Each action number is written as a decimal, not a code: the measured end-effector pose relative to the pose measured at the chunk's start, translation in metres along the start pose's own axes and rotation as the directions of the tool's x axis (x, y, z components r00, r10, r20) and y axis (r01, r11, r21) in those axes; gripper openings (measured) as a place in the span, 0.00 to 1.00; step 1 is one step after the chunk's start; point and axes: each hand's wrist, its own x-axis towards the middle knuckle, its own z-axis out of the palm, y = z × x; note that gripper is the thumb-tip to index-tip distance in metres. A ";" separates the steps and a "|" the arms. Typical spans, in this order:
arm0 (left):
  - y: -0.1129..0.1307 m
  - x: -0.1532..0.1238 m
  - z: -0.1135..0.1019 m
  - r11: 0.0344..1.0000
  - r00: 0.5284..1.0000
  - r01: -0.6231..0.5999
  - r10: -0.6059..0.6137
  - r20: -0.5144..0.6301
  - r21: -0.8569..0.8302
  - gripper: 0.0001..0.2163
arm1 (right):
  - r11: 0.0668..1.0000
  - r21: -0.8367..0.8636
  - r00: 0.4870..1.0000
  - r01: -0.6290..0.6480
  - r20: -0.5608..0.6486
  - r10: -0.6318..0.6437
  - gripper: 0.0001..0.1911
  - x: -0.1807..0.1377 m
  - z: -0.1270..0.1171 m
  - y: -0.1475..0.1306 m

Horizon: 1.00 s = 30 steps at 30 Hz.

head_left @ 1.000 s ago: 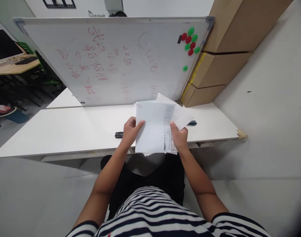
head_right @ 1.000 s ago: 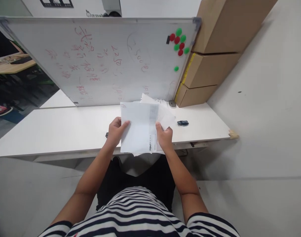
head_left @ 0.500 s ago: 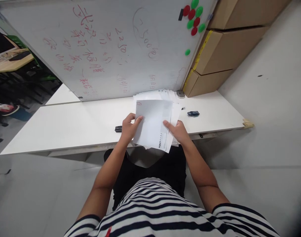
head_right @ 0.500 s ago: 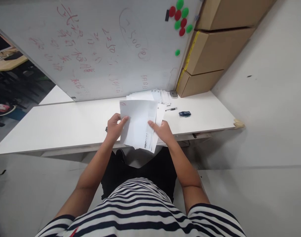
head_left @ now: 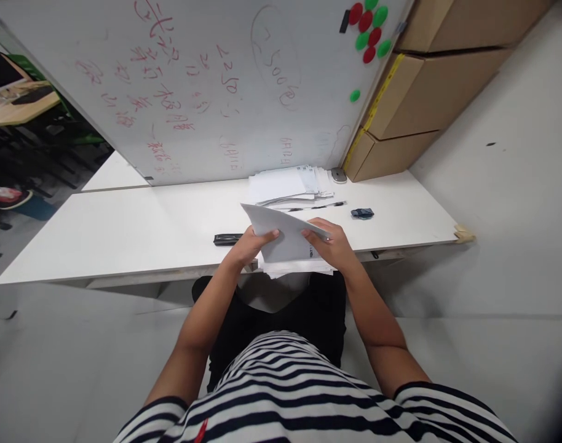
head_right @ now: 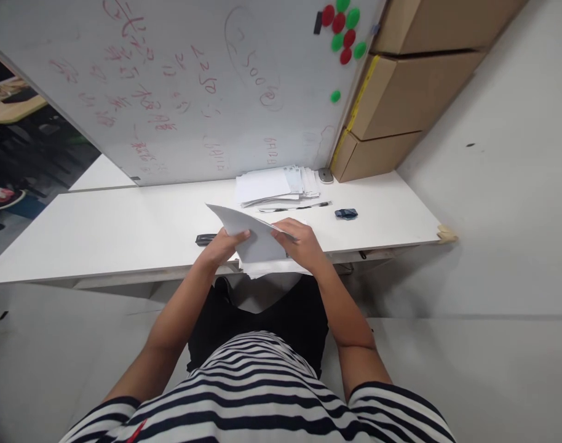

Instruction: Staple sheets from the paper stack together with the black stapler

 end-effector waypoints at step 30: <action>-0.048 -0.016 0.047 0.988 0.925 -0.059 0.109 -0.365 0.145 0.28 | 0.922 0.324 0.886 -0.213 -0.334 0.322 0.25 -0.065 0.078 0.059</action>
